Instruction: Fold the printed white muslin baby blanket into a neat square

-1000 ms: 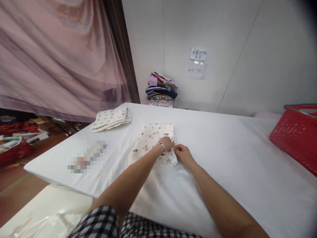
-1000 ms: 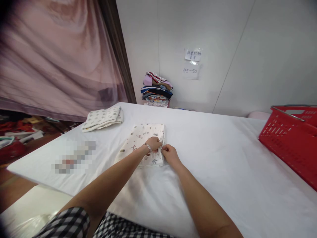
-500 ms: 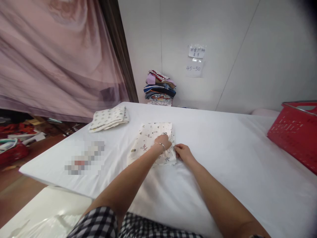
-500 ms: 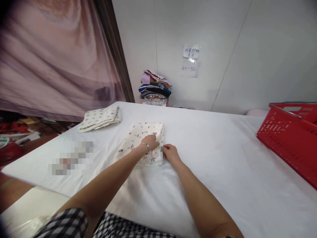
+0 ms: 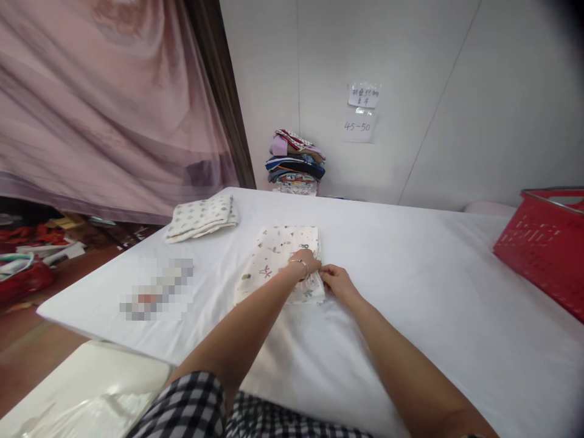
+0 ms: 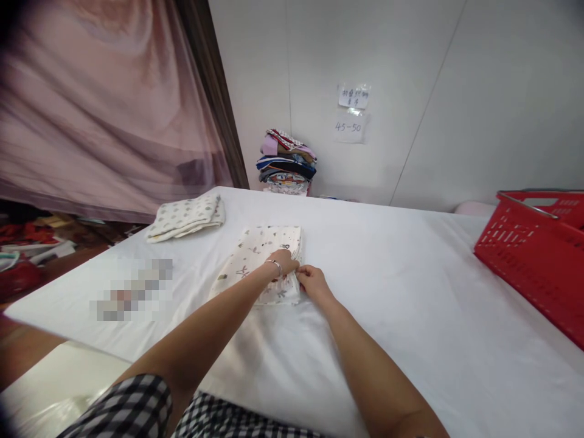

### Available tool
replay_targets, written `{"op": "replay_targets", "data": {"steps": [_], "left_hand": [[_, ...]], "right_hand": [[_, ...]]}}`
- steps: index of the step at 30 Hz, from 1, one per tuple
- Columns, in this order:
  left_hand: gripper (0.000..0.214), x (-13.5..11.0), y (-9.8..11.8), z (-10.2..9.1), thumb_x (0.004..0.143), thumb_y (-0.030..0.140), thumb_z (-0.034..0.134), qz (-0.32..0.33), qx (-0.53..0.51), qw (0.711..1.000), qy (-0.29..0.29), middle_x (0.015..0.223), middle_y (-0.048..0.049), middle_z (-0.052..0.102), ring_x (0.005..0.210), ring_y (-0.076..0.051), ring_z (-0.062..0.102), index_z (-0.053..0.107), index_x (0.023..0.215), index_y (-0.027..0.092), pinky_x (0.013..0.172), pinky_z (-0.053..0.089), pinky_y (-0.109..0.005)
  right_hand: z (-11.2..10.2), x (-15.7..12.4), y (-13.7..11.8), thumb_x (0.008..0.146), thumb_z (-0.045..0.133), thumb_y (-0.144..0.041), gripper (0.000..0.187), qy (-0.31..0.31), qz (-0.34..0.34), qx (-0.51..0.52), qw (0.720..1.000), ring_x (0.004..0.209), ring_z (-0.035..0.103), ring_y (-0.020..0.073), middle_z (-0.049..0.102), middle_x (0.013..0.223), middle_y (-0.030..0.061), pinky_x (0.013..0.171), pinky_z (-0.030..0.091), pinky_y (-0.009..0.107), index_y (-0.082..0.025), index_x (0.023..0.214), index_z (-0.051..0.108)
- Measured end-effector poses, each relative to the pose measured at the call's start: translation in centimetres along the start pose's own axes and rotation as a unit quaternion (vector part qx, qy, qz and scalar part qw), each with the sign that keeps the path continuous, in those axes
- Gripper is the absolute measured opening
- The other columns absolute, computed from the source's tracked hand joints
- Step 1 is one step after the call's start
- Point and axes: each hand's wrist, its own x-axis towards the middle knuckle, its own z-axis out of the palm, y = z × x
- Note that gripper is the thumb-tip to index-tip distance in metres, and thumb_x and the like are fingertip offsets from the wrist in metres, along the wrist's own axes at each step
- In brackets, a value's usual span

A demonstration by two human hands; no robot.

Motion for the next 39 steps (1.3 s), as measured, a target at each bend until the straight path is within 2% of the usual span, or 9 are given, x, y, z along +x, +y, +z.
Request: {"op": "replay_targets", "data": {"steps": [3,11,15,17,19,24,30,35,39], "left_hand": [[0.030,-0.1,-0.4,-0.7,0.073,0.031,0.049,-0.013,-0.023,0.999,-0.019,0.069,-0.0118,0.068,0.064,-0.021,0.064,0.064,0.091,0.012,0.056,0.048,-0.028],[0.029,-0.6,-1.8,-1.0,0.076,0.036,0.042,-0.028,-0.084,0.995,-0.044,0.073,-0.0072,0.068,0.054,-0.018,0.062,0.061,0.090,0.018,0.047,0.045,-0.027],[0.026,-0.1,-1.9,-0.4,0.074,0.033,0.043,-0.022,-0.093,0.995,-0.036,0.078,-0.0069,0.068,0.056,-0.017,0.063,0.059,0.089,0.019,0.046,0.046,-0.025],[0.026,0.1,-2.0,-0.4,0.074,0.033,0.043,-0.020,-0.091,0.995,-0.031,0.080,-0.0074,0.068,0.058,-0.018,0.063,0.059,0.089,0.019,0.046,0.046,-0.026],[0.027,0.1,-2.2,-0.5,0.073,0.033,0.043,-0.017,-0.082,0.996,-0.024,0.081,-0.0085,0.068,0.062,-0.020,0.064,0.059,0.089,0.018,0.045,0.046,-0.026],[0.028,-0.2,-2.6,-1.2,0.070,0.035,0.046,-0.004,-0.046,0.999,0.000,0.076,-0.0098,0.067,0.068,-0.022,0.063,0.059,0.087,0.017,0.045,0.045,-0.025],[0.027,-0.1,-2.6,-1.0,0.070,0.034,0.046,0.008,-0.019,1.000,0.013,0.078,-0.0095,0.068,0.071,-0.021,0.063,0.060,0.085,0.017,0.047,0.046,-0.024],[0.027,0.0,-2.2,-0.6,0.071,0.031,0.046,0.017,-0.011,1.000,0.021,0.079,-0.0102,0.068,0.075,-0.021,0.063,0.060,0.089,0.017,0.052,0.047,-0.023],[0.029,-0.4,-1.7,-0.7,0.072,0.028,0.046,0.012,-0.011,1.000,0.016,0.070,-0.0090,0.067,0.070,-0.021,0.063,0.059,0.095,0.016,0.050,0.048,-0.025]], "right_hand": [[0.0,-0.3,-0.4,0.065,0.061,-0.035,0.022,-0.022,0.017,0.000,1.000,0.041,0.041,0.0067,0.051,0.049,-0.0054,0.040,0.028,0.019,-0.017,0.077,0.060],[0.0,-0.4,-0.6,0.072,0.058,-0.041,0.025,-0.050,0.033,-0.005,0.998,0.036,0.038,0.0063,0.044,0.039,-0.0068,0.036,0.024,0.019,-0.017,0.066,0.055],[-0.1,-0.3,-0.7,0.075,0.056,-0.037,0.022,-0.016,0.034,-0.012,0.999,0.036,0.040,0.0066,0.048,0.045,-0.0069,0.034,0.024,0.019,-0.017,0.083,0.058],[-0.1,0.0,-0.4,0.075,0.057,-0.034,0.028,0.006,0.034,-0.023,0.999,0.036,0.042,0.0076,0.050,0.046,-0.0068,0.034,0.026,0.019,-0.017,0.096,0.057],[-0.2,0.2,0.0,0.074,0.059,-0.034,0.031,0.014,0.033,-0.030,0.999,0.037,0.044,0.0086,0.052,0.046,-0.0057,0.035,0.027,0.020,-0.016,0.099,0.057],[-0.3,0.3,0.5,0.073,0.060,-0.034,0.019,-0.004,0.034,-0.034,0.999,0.037,0.042,0.0083,0.050,0.042,-0.0044,0.035,0.028,0.020,-0.016,0.078,0.061],[-0.3,0.3,-0.2,0.071,0.058,-0.032,0.015,0.008,0.036,-0.032,0.999,0.038,0.043,0.0071,0.055,0.051,-0.0036,0.035,0.026,0.020,-0.017,0.075,0.058],[0.4,1.0,-0.3,0.063,0.064,-0.030,0.022,0.027,0.029,-0.060,0.997,0.035,0.033,0.0054,0.040,0.035,-0.0062,0.037,0.022,0.020,-0.017,0.051,0.051],[0.9,1.0,-0.6,0.062,0.060,-0.027,0.014,0.046,-0.002,-0.040,0.998,0.040,0.035,0.0056,0.043,0.041,-0.0071,0.040,0.024,0.019,-0.018,0.055,0.051]]}}
